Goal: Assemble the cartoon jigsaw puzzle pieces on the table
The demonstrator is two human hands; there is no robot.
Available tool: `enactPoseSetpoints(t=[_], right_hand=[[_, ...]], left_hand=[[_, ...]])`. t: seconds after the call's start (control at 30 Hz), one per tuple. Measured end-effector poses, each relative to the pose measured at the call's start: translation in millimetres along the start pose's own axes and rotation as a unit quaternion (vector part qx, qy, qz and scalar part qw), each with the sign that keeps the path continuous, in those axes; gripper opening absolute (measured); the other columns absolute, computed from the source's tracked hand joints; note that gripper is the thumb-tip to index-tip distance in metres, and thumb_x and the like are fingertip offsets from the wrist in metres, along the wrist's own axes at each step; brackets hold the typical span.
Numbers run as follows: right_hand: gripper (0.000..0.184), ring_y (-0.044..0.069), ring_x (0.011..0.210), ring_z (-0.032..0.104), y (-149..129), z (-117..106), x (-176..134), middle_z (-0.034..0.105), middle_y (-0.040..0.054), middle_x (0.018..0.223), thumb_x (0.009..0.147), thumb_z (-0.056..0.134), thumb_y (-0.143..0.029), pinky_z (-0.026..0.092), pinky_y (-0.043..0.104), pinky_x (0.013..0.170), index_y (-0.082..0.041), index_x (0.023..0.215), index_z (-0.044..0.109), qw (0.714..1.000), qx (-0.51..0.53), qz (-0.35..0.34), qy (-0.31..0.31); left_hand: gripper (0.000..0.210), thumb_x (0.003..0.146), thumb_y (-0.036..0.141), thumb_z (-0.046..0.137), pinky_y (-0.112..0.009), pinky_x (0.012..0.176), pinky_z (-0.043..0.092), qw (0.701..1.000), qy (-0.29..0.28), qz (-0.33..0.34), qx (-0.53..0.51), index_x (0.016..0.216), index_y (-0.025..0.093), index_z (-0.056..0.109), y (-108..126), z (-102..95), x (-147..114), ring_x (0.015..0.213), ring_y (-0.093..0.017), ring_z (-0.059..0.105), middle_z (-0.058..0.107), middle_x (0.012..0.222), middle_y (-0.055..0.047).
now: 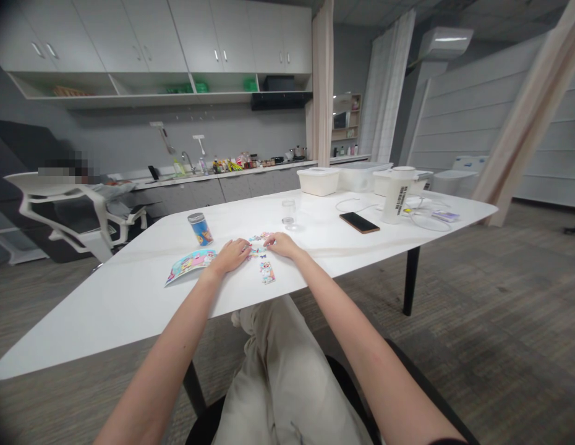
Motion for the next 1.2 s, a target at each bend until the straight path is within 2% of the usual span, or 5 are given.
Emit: enactPoseSetpoints(t=[0.27,0.4,0.47,0.9,1.2], right_hand=[[0.023,0.013,0.072,0.065,-4.2,-0.3,-0.3,0.076,0.0074,0.091,0.081,0.063,-0.016,0.048,0.024,0.069,-0.012,0.099,0.076,0.983,0.179,0.028,-0.003],[0.019,0.010,0.066,0.064,1.6,1.6,-3.0,0.076,0.0045,0.082,0.074,0.067,-0.010,0.044,0.020,0.062,-0.014,0.090,0.077,0.928,0.356,0.107,0.004],[0.017,0.009,0.065,0.063,2.4,2.7,-3.9,0.075,0.0033,0.078,0.072,0.069,-0.008,0.044,0.019,0.061,-0.014,0.086,0.077,0.909,0.398,0.127,0.005],[0.017,0.012,0.074,0.071,-6.0,6.7,-10.9,0.075,0.0045,0.078,0.075,0.064,0.001,0.053,0.020,0.072,-0.013,0.079,0.074,0.870,0.460,0.172,-0.037],[0.004,0.013,0.079,0.070,-9.5,8.6,-11.9,0.075,0.0059,0.081,0.074,0.076,-0.014,0.052,0.020,0.072,-0.014,0.074,0.072,0.881,0.442,0.154,-0.065]], left_hand=[[0.027,0.099,0.029,0.038,-0.038,0.096,0.043,0.998,0.054,0.026,-0.017,0.106,0.016,0.061,15.5,-15.1,4.5,0.104,-0.023,0.062,0.068,0.108,-0.011],[0.023,0.099,0.029,0.043,-0.038,0.095,0.041,0.996,0.072,0.055,-0.017,0.104,0.018,0.063,28.8,-19.8,6.8,0.102,-0.023,0.062,0.069,0.102,-0.008],[0.022,0.099,0.029,0.044,-0.038,0.094,0.041,0.995,0.075,0.068,-0.013,0.104,0.019,0.063,33.2,-20.7,7.1,0.101,-0.023,0.062,0.069,0.102,-0.008],[0.025,0.102,0.024,0.036,-0.036,0.089,0.041,0.994,0.074,0.074,0.017,0.099,0.019,0.060,34.3,-25.5,5.9,0.097,-0.022,0.060,0.066,0.097,-0.008],[0.023,0.101,0.022,0.037,-0.036,0.091,0.041,0.996,0.063,0.069,0.003,0.109,0.021,0.059,37.1,-27.5,4.1,0.099,-0.023,0.061,0.066,0.100,-0.008]])
Point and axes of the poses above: each hand's wrist, its own x-axis towards the middle knuckle, its own z-axis out of the palm, y = z × x, the point moved 6 cm from there along x, towards the middle knuckle
